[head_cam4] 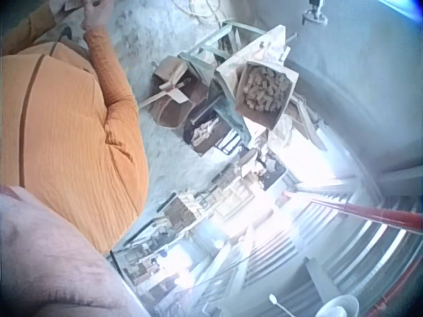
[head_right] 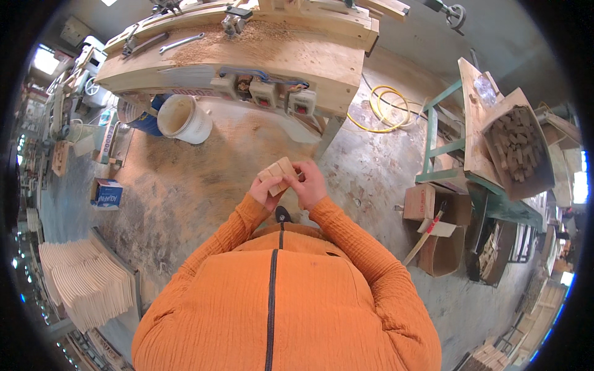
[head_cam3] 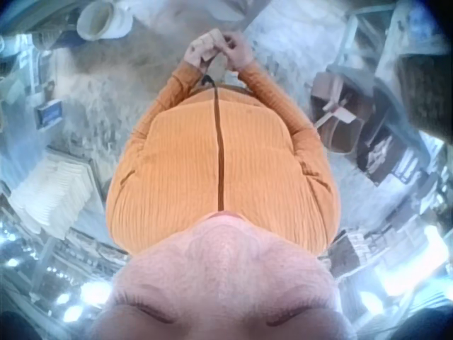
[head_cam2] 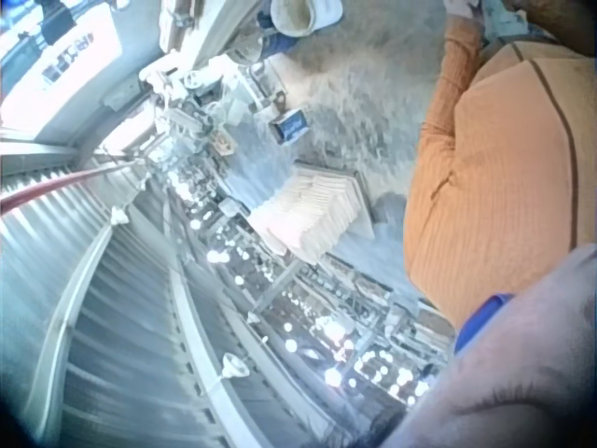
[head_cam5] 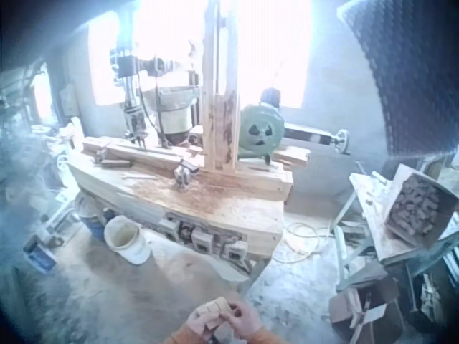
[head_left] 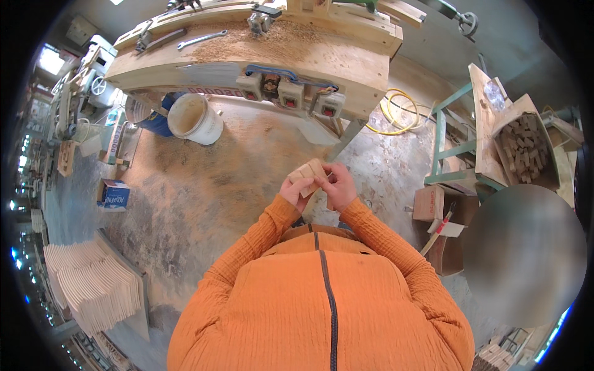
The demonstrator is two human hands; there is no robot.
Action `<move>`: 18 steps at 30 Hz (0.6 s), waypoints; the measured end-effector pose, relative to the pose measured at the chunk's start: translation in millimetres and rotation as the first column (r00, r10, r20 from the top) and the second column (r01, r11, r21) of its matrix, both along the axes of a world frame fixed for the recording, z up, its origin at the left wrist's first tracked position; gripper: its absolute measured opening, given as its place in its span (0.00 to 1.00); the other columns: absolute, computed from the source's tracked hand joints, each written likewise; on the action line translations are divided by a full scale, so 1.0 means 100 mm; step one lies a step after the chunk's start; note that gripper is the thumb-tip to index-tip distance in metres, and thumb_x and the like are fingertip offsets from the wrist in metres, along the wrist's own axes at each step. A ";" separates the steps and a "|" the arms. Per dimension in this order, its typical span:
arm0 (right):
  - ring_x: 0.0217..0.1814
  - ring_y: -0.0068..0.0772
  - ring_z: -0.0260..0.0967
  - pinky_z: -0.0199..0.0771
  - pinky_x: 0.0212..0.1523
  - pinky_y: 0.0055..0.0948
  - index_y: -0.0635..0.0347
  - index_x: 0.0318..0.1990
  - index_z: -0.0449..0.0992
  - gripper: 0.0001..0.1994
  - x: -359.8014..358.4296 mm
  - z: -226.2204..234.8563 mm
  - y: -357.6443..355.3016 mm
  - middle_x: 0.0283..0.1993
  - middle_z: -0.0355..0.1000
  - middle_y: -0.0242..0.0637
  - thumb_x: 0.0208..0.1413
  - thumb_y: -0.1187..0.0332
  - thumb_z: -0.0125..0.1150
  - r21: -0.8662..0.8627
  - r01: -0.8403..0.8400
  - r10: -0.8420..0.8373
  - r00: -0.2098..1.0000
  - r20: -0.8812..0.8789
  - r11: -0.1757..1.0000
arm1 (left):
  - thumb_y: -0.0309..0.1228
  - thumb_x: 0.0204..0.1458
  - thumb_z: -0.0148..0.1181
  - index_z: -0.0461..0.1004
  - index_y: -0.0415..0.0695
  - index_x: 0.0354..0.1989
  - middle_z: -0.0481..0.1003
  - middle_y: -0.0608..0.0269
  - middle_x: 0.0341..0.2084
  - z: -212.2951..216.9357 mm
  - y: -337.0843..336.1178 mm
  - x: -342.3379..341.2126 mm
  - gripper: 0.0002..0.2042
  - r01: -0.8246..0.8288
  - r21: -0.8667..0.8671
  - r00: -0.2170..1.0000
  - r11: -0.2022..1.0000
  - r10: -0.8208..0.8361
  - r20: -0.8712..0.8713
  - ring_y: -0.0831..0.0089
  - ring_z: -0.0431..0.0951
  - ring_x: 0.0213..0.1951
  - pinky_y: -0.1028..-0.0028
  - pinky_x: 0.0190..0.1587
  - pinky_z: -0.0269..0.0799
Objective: The person sweeps sawdust and debris on the workshop floor using a broom and dustpan, then collects the swept material into a dustpan. The person also briefly handles small wooden blocks near a woodworking machine.
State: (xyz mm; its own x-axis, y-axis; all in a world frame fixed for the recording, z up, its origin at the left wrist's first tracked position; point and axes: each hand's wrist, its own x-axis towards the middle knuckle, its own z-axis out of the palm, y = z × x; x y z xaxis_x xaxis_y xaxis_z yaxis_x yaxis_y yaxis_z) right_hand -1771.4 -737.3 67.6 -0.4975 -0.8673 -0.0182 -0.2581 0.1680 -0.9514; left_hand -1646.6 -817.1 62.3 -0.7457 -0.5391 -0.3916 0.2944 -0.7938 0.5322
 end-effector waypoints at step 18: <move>0.31 0.26 0.64 0.66 0.35 0.25 0.63 0.48 0.63 0.20 -0.28 0.19 0.57 0.38 0.64 0.35 0.47 0.68 0.54 0.134 0.030 -0.104 0.800 0.591 0.991 | 0.24 0.42 0.49 0.56 0.46 0.55 0.64 0.54 0.47 0.20 0.01 -0.28 0.27 0.230 0.074 0.965 0.970 -0.218 -0.147 0.59 0.65 0.50 0.61 0.53 0.62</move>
State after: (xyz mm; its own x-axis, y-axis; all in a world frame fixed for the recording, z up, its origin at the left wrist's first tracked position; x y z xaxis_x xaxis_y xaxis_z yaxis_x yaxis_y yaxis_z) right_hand -1799.2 -680.7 86.4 -0.4134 -0.8054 -0.4247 0.3691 0.2781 -0.8868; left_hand -1674.4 -815.9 82.2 -0.8933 -0.3196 -0.3160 0.1690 -0.8903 0.4230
